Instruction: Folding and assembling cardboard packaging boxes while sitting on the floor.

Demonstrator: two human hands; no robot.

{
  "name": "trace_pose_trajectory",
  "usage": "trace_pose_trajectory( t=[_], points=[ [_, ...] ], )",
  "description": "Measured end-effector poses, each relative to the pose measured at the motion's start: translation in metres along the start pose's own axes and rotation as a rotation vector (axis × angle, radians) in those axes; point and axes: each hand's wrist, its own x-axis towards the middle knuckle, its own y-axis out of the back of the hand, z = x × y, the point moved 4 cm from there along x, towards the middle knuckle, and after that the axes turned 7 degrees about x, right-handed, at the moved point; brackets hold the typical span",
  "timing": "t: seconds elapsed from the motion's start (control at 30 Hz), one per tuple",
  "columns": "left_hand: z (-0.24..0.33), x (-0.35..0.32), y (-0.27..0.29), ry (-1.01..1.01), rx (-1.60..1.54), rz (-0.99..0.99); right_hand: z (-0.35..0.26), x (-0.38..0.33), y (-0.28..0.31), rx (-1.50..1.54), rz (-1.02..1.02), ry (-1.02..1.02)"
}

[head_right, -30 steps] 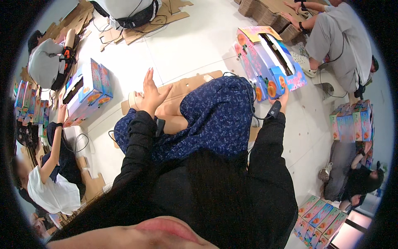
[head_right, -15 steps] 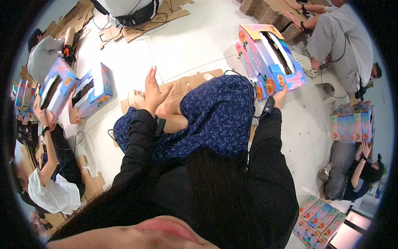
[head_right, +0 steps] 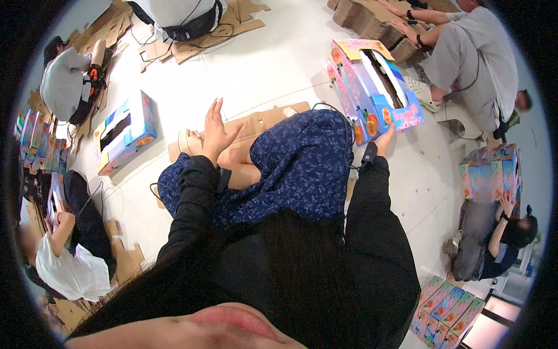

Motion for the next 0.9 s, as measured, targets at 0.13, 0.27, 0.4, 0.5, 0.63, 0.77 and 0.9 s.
trace_pose_trajectory(
  t=[0.13, 0.27, 0.4, 0.5, 0.63, 0.77, 0.9],
  points=[
    [-0.002, -0.001, -0.001, 0.010, 0.009, -0.012, -0.002, -0.010, -0.010, 0.009, 0.007, 0.023],
    [-0.004, -0.002, -0.002, 0.003, 0.013, 0.001, -0.004, -0.017, -0.018, 0.020, 0.007, 0.048],
    [-0.006, -0.002, -0.002, 0.018, 0.013, -0.020, -0.001, -0.019, -0.021, 0.025, 0.025, 0.072],
    [-0.005, -0.003, -0.002, 0.020, 0.009, -0.037, -0.001, -0.019, -0.020, 0.031, 0.037, 0.090],
    [-0.004, -0.004, -0.002, 0.035, 0.005, -0.077, 0.001, -0.021, -0.016, 0.048, 0.006, 0.119],
    [-0.008, -0.010, -0.002, 0.045, 0.015, -0.083, -0.006, -0.055, -0.042, -0.038, 0.013, 0.155],
    [-0.002, -0.004, -0.003, 0.012, 0.024, -0.070, -0.003, -0.029, -0.016, -0.021, -0.001, 0.126]
  ],
)
